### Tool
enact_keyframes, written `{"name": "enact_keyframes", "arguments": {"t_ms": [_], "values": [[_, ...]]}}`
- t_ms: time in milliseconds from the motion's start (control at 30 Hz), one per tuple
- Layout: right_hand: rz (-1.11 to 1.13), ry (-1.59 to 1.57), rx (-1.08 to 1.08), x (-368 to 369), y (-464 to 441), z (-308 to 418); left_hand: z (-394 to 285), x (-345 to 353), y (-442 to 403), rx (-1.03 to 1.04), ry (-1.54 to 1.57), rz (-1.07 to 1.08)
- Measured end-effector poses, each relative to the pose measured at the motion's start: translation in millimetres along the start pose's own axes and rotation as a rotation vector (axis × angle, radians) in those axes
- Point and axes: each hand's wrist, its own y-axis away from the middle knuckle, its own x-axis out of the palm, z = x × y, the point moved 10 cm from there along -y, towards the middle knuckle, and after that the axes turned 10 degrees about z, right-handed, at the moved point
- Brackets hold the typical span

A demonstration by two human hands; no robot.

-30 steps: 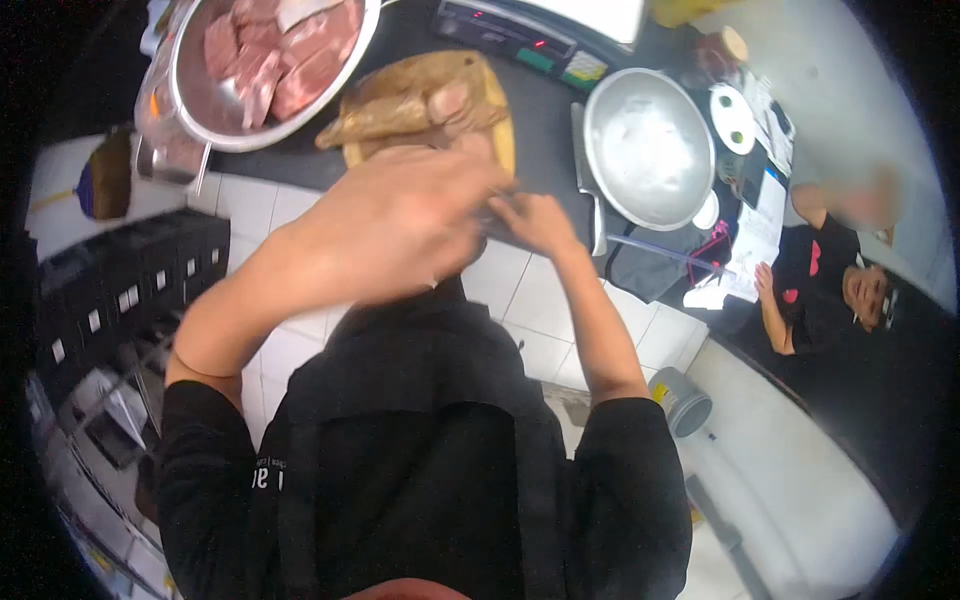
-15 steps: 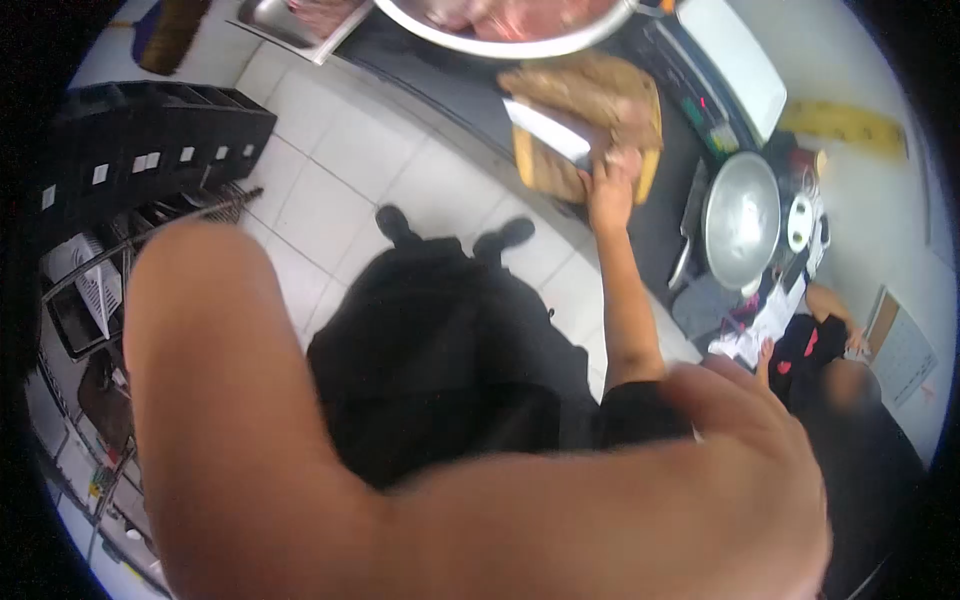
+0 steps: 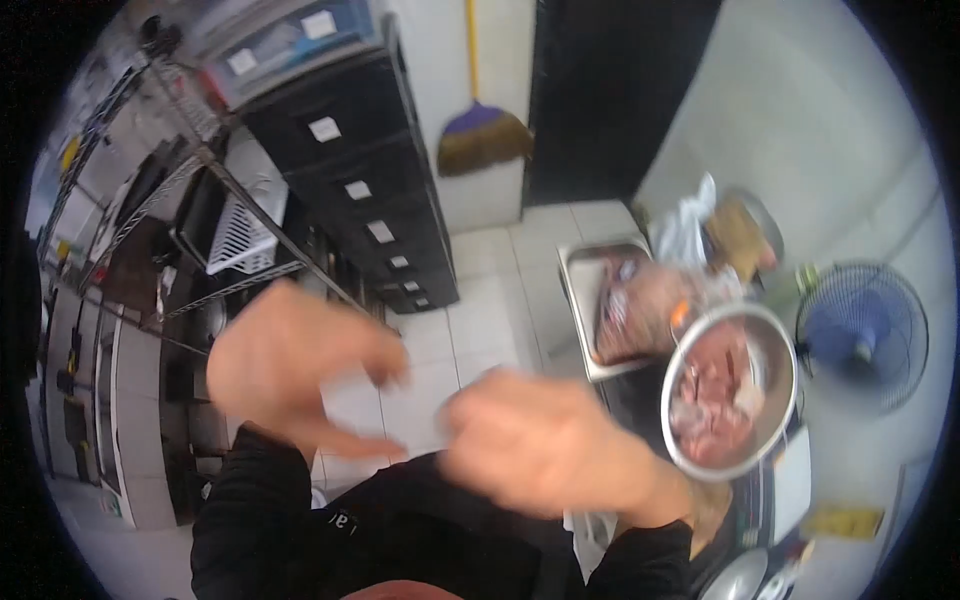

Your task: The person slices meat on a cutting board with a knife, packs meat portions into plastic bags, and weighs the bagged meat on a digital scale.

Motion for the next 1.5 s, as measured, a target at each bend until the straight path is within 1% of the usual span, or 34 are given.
{"name": "enact_keyframes", "arguments": {"t_ms": [67, 100, 133, 200, 267, 300, 367, 400, 433, 467, 533, 567, 600, 633, 667, 700, 733, 767, 833, 900, 933, 1000, 1033, 1067, 1100, 1133, 1167, 1200, 1267, 1333, 1400, 1433, 1467, 1500], "values": [[0.138, 0.001, -0.32, -2, -66, 35, 84, -47, 26, -0.137, 0.268, -0.362], [0.141, 0.015, -0.352, 5, -86, 36, 122, -64, 38, -0.08, 0.578, -0.52], [-0.019, 0.107, -0.404, 1, -99, 38, 155, -87, 50, -0.069, 0.705, -0.716], [-0.159, 0.179, -0.459, -11, -102, 30, 226, -118, 71, -0.015, 0.905, -0.931], [-0.093, 0.266, -0.403, -29, -123, 7, 300, -135, 94, -0.17, 1.01, -1.195], [-0.078, 0.285, -0.405, -41, -134, -1, 333, -144, 96, -0.159, 1.144, -1.224], [0.243, 0.231, -0.561, -42, -154, -21, 398, -157, 109, -0.188, 1.329, -1.386], [0.239, 0.273, -0.585, -47, -160, -44, 427, -165, 115, -0.213, 1.302, -1.418], [0.233, 0.309, -0.583, -43, -168, -70, 455, -175, 124, -0.305, 1.159, -1.453], [0.148, 0.285, -0.504, -51, -197, -101, 483, -182, 128, -0.308, 1.158, -1.463], [0.062, 0.438, -0.333, -52, -249, -163, 536, -179, 146, -0.42, 1.208, -1.644], [0.077, 0.443, -0.297, -55, -269, -188, 554, -181, 147, -0.42, 1.213, -1.634], [0.028, 0.456, -0.262, -59, -288, -211, 570, -186, 147, -0.327, 1.235, -1.614], [-0.079, 0.438, -0.281, -68, -305, -227, 582, -192, 142, -0.234, 1.26, -1.589], [-0.158, 0.429, -0.321, -78, -322, -238, 587, -196, 138, -0.232, 1.269, -1.567], [-0.245, 0.454, -0.296, -89, -339, -246, 586, -195, 138, -0.168, 1.318, -1.618], [-0.255, 0.469, -0.273, -92, -360, -255, 585, -194, 136, -0.103, 1.372, -1.664], [-0.312, 0.456, -0.278, -99, -377, -261, 586, -188, 138, -0.111, 1.389, -1.718], [-0.374, 0.468, -0.276, -103, -410, -265, 572, -183, 136, 0.011, 1.315, -1.652], [-0.278, 0.547, -0.156, -93, -459, -274, 539, -170, 140, 0.102, 1.278, -1.625], [-0.277, 0.564, -0.161, -92, -480, -266, 528, -160, 145, 0.126, 1.23, -1.625], [0.277, 0.398, 0.422, -51, -523, -315, 494, -145, 145, 0.158, 1.162, -1.496], [0.419, 0.452, 0.488, -36, -533, -319, 478, -139, 146, 0.193, 1.065, -1.434], [0.413, 0.453, 0.5, -28, -542, -328, 462, -137, 144, 0.188, 0.908, -1.322], [0.492, 0.509, 0.344, -3, -553, -332, 455, -135, 140, 0.189, 0.751, -1.18], [0.567, 0.561, 0.19, 21, -558, -334, 453, -135, 139, 0.209, 0.674, -1.114], [0.529, 0.539, 0.012, 35, -567, -319, 454, -134, 134, 0.224, 0.635, -0.966], [0.524, 0.539, 0.036, 32, -572, -322, 453, -132, 128, 0.242, 0.598, -0.817], [0.35, 0.425, 0.131, -6, -585, -320, 450, -143, 126, 0.309, 0.578, -0.805], [0.118, 0.507, 0.137, -48, -584, -308, 441, -156, 126, 0.37, 0.561, -0.797], [0.101, 0.488, 0.232, -54, -578, -310, 440, -173, 123, 0.458, 0.596, -0.81], [0.099, 0.544, 0.182, -51, -577, -302, 437, -184, 121, 0.547, 0.629, -0.843], [0.098, 0.599, 0.148, -50, -572, -295, 438, -186, 120, 0.562, 0.622, -0.893], [0.025, 0.495, 0.112, -63, -569, -290, 439, -185, 118, 0.579, 0.636, -0.929]]}}
